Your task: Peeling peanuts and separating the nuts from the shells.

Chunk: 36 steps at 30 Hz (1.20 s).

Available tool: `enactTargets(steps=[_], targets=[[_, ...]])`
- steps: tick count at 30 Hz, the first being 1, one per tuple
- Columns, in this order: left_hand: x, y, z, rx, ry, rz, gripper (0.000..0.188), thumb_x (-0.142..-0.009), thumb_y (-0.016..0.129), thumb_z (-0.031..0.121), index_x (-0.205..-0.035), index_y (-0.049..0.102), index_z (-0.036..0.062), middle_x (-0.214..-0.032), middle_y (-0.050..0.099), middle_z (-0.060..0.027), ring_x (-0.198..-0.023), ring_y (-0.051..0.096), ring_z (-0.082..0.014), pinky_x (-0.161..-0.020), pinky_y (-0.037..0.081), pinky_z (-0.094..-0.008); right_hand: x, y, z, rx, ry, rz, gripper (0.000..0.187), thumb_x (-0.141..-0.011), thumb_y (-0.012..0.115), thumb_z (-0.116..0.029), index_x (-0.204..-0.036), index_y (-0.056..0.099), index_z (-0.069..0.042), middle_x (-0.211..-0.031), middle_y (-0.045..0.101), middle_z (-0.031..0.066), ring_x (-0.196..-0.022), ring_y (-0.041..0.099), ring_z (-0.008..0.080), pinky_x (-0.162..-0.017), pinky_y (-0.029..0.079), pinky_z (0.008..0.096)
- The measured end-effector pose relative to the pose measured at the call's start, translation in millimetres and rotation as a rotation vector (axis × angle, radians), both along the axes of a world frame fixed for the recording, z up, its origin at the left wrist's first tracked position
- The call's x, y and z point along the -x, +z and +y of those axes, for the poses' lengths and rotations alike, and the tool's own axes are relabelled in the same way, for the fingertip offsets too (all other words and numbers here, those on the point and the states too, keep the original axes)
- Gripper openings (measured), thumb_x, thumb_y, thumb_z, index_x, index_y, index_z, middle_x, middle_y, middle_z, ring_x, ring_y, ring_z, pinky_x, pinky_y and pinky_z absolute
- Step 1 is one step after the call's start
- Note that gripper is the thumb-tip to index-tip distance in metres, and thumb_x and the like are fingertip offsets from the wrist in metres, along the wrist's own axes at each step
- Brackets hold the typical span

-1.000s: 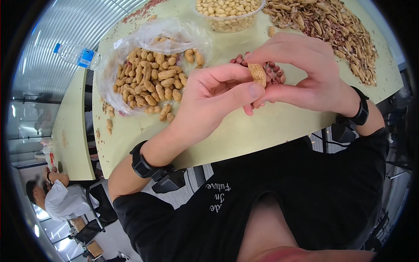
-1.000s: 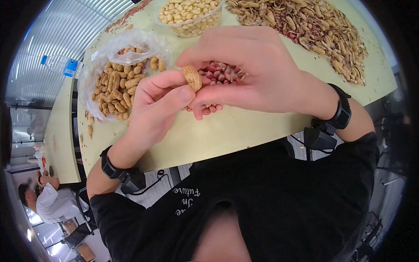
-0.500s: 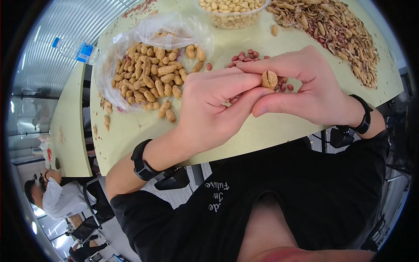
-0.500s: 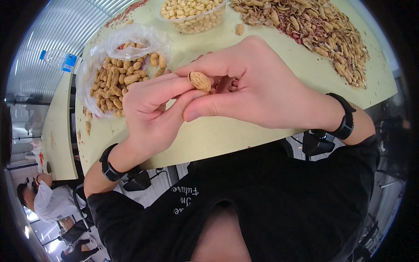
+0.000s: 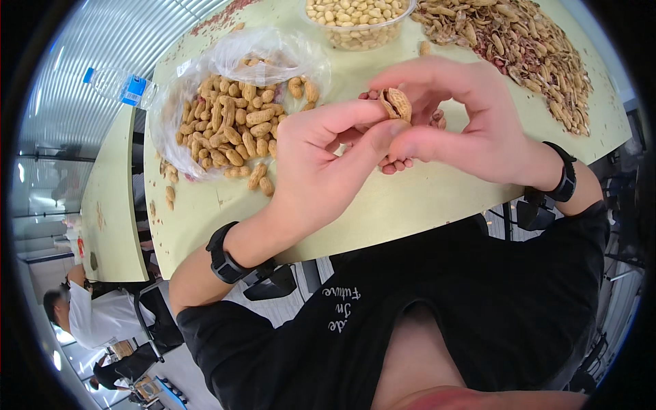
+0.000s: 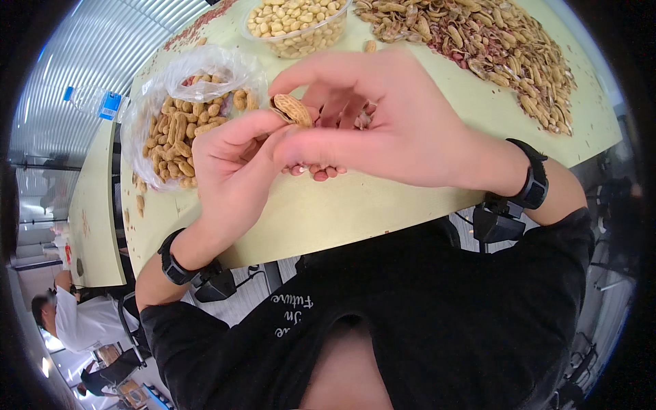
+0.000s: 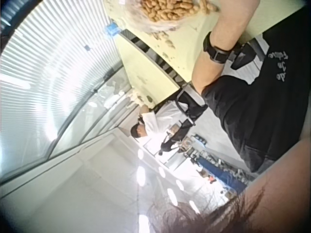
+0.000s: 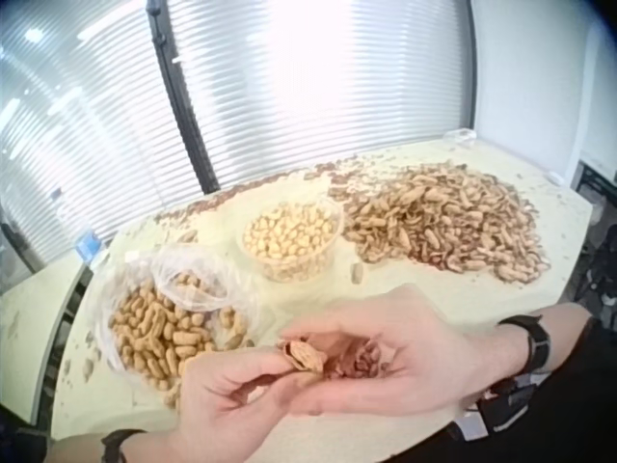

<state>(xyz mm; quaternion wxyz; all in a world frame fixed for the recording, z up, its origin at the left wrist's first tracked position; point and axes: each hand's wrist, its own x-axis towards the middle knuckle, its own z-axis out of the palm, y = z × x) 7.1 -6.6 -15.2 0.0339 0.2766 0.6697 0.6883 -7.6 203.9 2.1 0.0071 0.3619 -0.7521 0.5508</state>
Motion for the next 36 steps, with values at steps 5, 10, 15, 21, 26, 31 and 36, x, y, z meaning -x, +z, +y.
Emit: enactTargets(steps=[5,10,15,21,26,31,36], targets=[[1.1,8.1,-0.7,0.015,-0.03,-0.087,0.008,-0.098,0.066,0.003,-0.097,0.068,-0.0045,-0.084,0.07,-0.0031,-0.073,0.061,-0.004,-0.063,0.049,-0.0194,14.1,-3.5,9.0,-0.054,-0.038,0.243,0.018,-0.09,0.073,-0.002,-0.107,0.069,-0.002,-0.091,0.067,0.0045,-0.074,0.068,0.0107,-0.065,0.054,0.0252],[4.0,3.3,-4.1,0.114,-0.005,0.026,0.008,-0.097,0.067,0.004,-0.097,0.069,-0.0038,-0.084,0.071,-0.0042,-0.072,0.062,-0.0054,-0.063,0.05,-0.0199,16.6,-4.0,8.1,-0.044,0.013,0.131,0.011,-0.09,0.073,-0.002,-0.1,0.069,-0.002,-0.09,0.064,0.0039,-0.073,0.067,0.0106,-0.064,0.054,0.0249],[6.4,1.9,-5.8,0.136,0.057,0.001,0.006,-0.095,0.07,0.002,-0.096,0.07,-0.0041,-0.084,0.071,-0.0048,-0.071,0.064,-0.0072,-0.062,0.052,-0.0218,13.5,-0.7,8.0,-0.037,0.026,0.033,0.011,-0.09,0.073,-0.002,-0.1,0.07,-0.002,-0.09,0.063,0.0033,-0.073,0.066,0.0106,-0.064,0.054,0.0252],[8.8,-4.1,-10.0,0.145,0.094,0.137,0.003,-0.091,0.072,-0.003,-0.093,0.072,-0.0045,-0.082,0.071,-0.0047,-0.069,0.063,-0.0072,-0.061,0.052,-0.0223,13.4,-3.4,9.7,0.024,0.031,0.056,0.014,-0.09,0.074,-0.001,-0.103,0.071,0.0,-0.092,0.07,0.006,-0.076,0.069,0.012,-0.073,0.056,0.0274],[7.3,-2.7,-9.8,0.182,0.116,0.179,0.002,-0.089,0.073,-0.005,-0.091,0.073,-0.0045,-0.081,0.07,-0.0043,-0.068,0.063,-0.0067,-0.059,0.05,-0.0209,9.4,-1.8,8.9,-0.046,0.015,0.099,0.015,-0.089,0.074,-0.001,-0.104,0.071,0.001,-0.091,0.074,0.0073,-0.079,0.071,0.0126,-0.074,0.057,0.0273],[5.4,0.7,-8.1,0.147,0.098,0.143,0.003,-0.089,0.074,-0.003,-0.092,0.073,-0.0047,-0.082,0.072,-0.0054,-0.069,0.065,-0.0071,-0.06,0.051,-0.0205,8.0,-2.6,8.0,0.003,0.03,0.056,0.014,-0.091,0.072,-0.002,-0.105,0.071,0.002,-0.089,0.074,0.0081,-0.075,0.071,0.0124,-0.068,0.058,0.0258],[4.6,0.6,-7.7,0.037,0.035,-0.014,0.005,-0.091,0.073,-0.002,-0.095,0.074,-0.005,-0.085,0.074,-0.0083,-0.071,0.067,-0.0085,-0.063,0.053,-0.0217,8.9,-1.4,9.8,-0.017,0.039,0.012,0.014,-0.092,0.073,-0.004,-0.105,0.072,0.002,-0.09,0.074,0.0081,-0.077,0.071,0.0126,-0.07,0.058,0.0259]])
